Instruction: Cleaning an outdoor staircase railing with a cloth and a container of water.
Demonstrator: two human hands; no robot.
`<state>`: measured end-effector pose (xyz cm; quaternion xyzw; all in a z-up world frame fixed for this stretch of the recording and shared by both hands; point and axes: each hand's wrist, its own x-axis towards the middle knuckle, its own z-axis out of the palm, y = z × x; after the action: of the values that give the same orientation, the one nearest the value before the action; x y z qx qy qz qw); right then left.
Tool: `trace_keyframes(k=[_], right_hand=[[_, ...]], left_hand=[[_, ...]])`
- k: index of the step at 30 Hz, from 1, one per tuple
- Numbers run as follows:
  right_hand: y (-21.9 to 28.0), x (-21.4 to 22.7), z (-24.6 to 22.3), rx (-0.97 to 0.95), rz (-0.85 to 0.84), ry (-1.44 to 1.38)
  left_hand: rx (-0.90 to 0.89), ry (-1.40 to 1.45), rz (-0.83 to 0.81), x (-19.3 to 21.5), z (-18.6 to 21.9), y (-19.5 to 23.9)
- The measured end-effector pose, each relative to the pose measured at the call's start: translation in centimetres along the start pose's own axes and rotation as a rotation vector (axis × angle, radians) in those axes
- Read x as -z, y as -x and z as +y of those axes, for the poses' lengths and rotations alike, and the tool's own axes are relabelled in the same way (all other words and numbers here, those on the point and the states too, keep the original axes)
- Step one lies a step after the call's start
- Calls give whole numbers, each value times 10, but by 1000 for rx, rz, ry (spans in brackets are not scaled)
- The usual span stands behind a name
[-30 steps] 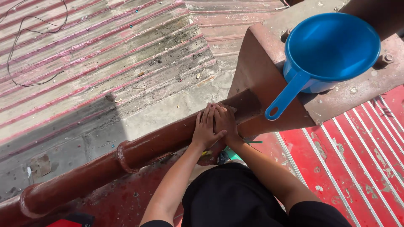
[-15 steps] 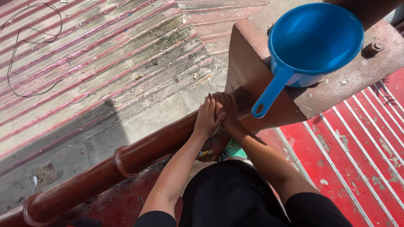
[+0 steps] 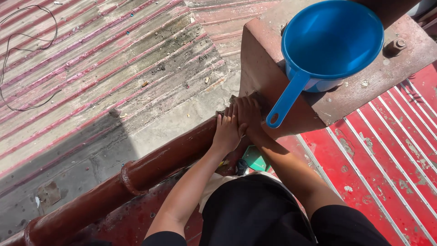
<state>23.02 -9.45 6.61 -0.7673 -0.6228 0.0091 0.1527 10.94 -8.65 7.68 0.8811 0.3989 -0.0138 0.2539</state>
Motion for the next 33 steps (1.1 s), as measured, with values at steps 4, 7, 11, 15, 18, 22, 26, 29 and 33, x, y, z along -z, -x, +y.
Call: trace_keyframes(k=[4, 7, 11, 15, 18, 22, 26, 29, 33], right_hand=[[57, -54, 42, 59, 314, -191], [69, -86, 63, 45, 426, -206], [28, -74, 66, 55, 190, -151], [-46, -89, 80, 92, -122, -125], [-67, -94, 69, 18, -302, 69], [-54, -32, 50, 15, -373, 55], [-13, 33, 42, 52, -278, -143], [3, 31, 28, 10, -296, -228], [22, 26, 20, -49, -298, -347]], left_hand=[[-226, -135, 225, -56, 14, 28], [-271, -310, 412, -74, 18, 26], [-133, -128, 149, -28, 28, 4], [137, 130, -149, -2, 1, -51], [272, 149, -229, -64, -68, -116], [170, 121, -157, -17, -25, -72], [-105, -37, 96, -9, 25, -21], [-227, -128, 196, -42, 25, -2], [-270, -232, 137, -49, 19, 5]])
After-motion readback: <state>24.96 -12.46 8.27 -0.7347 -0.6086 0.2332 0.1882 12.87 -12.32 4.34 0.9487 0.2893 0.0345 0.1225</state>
